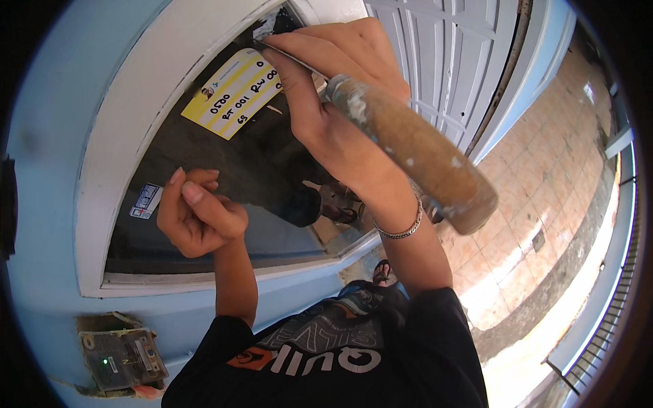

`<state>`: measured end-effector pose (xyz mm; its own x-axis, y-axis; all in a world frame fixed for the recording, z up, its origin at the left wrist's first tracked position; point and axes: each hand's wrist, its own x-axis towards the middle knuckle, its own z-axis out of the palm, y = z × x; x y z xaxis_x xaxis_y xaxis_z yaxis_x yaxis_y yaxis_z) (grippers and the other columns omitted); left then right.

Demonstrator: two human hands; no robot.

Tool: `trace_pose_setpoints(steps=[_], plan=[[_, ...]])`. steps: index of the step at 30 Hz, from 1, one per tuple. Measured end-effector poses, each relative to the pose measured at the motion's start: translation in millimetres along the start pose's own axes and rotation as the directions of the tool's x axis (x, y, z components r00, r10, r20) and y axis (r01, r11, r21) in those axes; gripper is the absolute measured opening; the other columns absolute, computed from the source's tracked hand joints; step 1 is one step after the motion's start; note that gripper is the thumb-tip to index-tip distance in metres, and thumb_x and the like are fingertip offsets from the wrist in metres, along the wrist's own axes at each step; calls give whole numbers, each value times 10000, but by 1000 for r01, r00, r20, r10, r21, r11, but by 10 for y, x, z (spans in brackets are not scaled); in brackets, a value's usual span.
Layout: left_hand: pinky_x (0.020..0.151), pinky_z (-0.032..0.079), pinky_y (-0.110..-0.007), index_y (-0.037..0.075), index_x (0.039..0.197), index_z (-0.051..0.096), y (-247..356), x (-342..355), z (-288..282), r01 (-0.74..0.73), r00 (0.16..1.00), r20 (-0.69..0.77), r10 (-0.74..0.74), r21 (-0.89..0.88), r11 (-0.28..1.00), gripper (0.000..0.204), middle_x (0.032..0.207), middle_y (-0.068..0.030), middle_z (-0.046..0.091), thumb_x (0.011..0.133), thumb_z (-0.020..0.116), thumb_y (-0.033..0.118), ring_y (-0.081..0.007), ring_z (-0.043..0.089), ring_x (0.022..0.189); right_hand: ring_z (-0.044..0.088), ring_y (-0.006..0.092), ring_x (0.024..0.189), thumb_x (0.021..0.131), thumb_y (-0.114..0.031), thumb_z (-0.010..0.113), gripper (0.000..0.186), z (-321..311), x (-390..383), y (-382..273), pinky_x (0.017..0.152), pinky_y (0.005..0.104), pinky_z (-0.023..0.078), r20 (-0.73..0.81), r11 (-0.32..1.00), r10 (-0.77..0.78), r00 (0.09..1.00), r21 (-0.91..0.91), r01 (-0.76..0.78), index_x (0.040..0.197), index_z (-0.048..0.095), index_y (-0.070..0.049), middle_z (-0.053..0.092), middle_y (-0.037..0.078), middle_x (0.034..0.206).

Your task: The person applies white sealant along the top edge of a window frame using a caulking gun. They then smooth and shape the bead with a putty knife, working along the frame to create a clean finish.

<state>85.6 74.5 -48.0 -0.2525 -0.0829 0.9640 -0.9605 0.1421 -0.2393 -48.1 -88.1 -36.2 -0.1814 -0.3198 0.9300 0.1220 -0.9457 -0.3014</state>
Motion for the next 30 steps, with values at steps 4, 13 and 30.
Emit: trace_pose_setpoints(steps=[4,13,30], plan=[[476,415,-219,-123,1135,577,17,1,36,25,999,-23,-25,12,1000,180,709,-167,668,1004,566,0,-149,598,519,606,80,758,937,9,787,101,1,-15,30,641,216,432,75,958,123,990,252,-139,1038,792,5,733,30,933],[466,391,-215,-121,1136,571,12,19,37,10,1000,-9,-10,5,1000,182,676,-154,662,1006,559,5,-137,580,501,611,93,754,926,42,781,128,7,-51,10,648,221,455,-16,976,45,999,215,-40,1052,785,22,696,42,881],[460,383,-211,-119,1137,571,26,12,26,31,1000,1,-31,25,999,177,683,-160,669,1006,553,-1,-132,582,503,559,62,679,924,17,794,113,-34,-15,97,569,196,397,62,946,144,988,283,-156,1035,776,25,682,35,852]])
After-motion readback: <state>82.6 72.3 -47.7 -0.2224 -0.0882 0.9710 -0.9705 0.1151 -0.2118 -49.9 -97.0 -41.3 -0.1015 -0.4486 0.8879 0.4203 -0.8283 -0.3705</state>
